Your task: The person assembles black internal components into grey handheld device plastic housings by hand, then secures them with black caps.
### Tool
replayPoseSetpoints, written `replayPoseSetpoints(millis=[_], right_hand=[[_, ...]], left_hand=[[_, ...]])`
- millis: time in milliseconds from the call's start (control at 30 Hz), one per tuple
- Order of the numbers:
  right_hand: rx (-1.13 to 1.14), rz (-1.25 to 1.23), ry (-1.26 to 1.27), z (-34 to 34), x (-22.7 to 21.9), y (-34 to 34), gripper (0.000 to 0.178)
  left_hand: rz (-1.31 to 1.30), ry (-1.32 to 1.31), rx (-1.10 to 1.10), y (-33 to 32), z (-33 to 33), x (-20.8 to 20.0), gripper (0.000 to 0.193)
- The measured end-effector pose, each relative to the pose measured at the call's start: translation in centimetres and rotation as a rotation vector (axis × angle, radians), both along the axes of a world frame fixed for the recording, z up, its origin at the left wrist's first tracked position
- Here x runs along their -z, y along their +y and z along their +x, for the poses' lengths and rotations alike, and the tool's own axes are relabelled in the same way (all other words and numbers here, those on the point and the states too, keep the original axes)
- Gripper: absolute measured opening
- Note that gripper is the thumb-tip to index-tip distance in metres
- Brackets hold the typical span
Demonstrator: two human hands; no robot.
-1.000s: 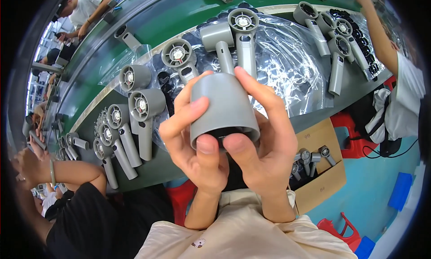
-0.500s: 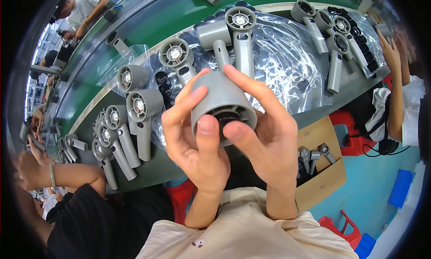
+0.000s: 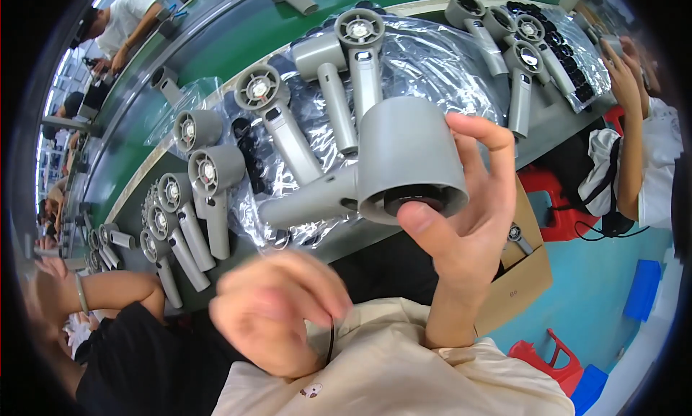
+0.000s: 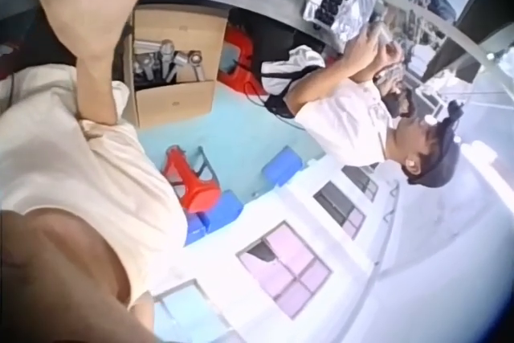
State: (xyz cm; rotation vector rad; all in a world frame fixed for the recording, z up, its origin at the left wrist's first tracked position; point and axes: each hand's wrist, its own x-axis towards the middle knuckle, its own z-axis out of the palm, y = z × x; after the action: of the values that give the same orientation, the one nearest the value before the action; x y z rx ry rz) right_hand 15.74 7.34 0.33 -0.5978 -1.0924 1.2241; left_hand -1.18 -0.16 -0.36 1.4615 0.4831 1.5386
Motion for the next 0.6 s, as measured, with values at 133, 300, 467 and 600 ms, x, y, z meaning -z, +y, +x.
replayPoseSetpoints(millis=[133, 300, 467, 600], right_hand=[[0.009, -0.101, 0.156, -0.4, -0.2, -0.6, 0.085], [-0.225, 0.000, 0.032, -0.5, 0.7, -0.3, 0.057], [-0.381, -0.281, 0.217, -0.2, 1.3, -0.2, 0.054], [-0.417, -0.293, 0.209, -0.7, 1.2, -0.1, 0.053]], left_hand=[[-0.373, 0.304, -0.381, -0.3, 5.4, 0.5, 0.064], [-0.188, -0.027, -0.456, 3.4, 6.3, -0.7, 0.071], [-0.182, 0.198, -0.554, 5.1, 5.4, -1.8, 0.061], [-0.340, 0.250, -0.489, 5.3, 4.8, -2.2, 0.059]])
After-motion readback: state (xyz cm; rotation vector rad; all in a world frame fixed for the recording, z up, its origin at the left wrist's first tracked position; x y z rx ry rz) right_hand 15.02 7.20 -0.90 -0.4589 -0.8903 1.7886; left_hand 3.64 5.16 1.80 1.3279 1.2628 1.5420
